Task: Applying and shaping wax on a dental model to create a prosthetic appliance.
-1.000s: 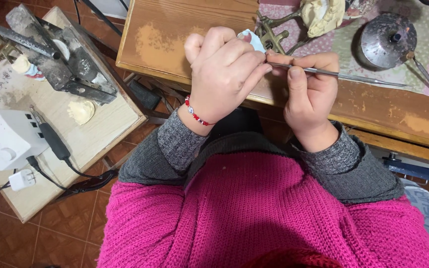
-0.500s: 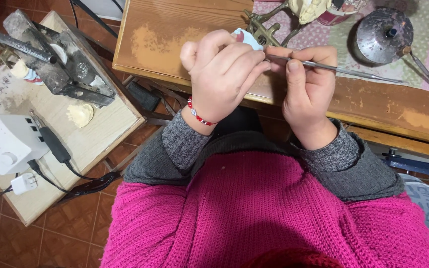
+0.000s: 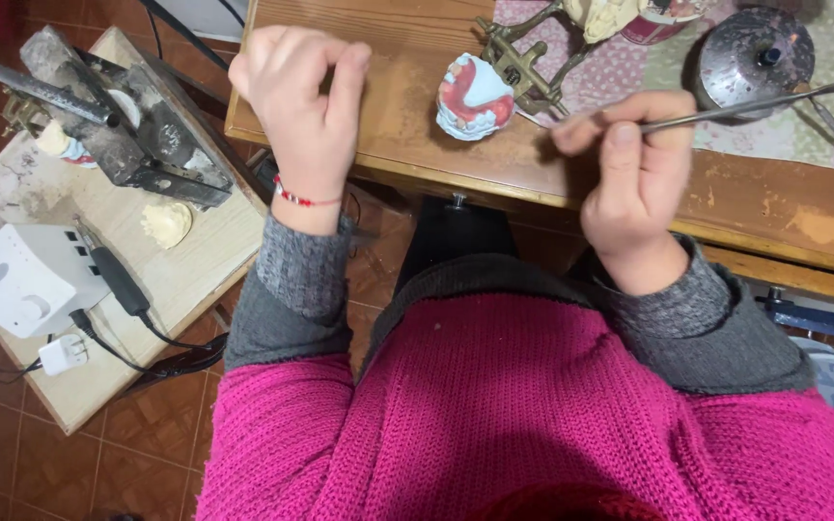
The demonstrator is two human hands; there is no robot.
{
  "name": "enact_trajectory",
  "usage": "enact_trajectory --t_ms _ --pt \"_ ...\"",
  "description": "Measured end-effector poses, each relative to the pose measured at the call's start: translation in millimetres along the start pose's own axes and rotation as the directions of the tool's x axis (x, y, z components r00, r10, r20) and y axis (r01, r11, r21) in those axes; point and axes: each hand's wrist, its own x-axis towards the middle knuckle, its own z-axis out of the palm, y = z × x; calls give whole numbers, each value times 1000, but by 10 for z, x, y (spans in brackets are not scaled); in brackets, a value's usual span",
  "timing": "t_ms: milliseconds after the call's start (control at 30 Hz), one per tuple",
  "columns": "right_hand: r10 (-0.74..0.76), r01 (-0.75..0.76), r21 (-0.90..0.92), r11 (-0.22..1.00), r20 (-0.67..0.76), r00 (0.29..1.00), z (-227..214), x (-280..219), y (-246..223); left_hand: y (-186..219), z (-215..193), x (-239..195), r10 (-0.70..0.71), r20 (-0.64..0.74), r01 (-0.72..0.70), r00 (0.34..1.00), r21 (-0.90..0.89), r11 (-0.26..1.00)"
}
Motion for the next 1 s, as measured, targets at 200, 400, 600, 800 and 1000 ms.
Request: enact_trajectory --t_ms 200,400,600,800,1000 --pt "95 -106 -165 981 -74 993 -342 -158 26 -378 110 48 37 131 -53 991 119 991" --pt "121 -132 -210 969 -62 991 -496 -170 -59 -460 180 39 23 167 -44 986 127 991" --pt "145 -153 -256 955 -52 988 -502 -154 -122 -436 176 3 38 137 -59 990 154 986" --pt "142 -157 -318 935 -71 987 -648 -240 -48 -472 201 -48 96 92 -114 991 210 971" --pt "54 -88 -418 904 -93 994 -864 -302 -50 -393 150 -46 89 75 -103 993 205 973"
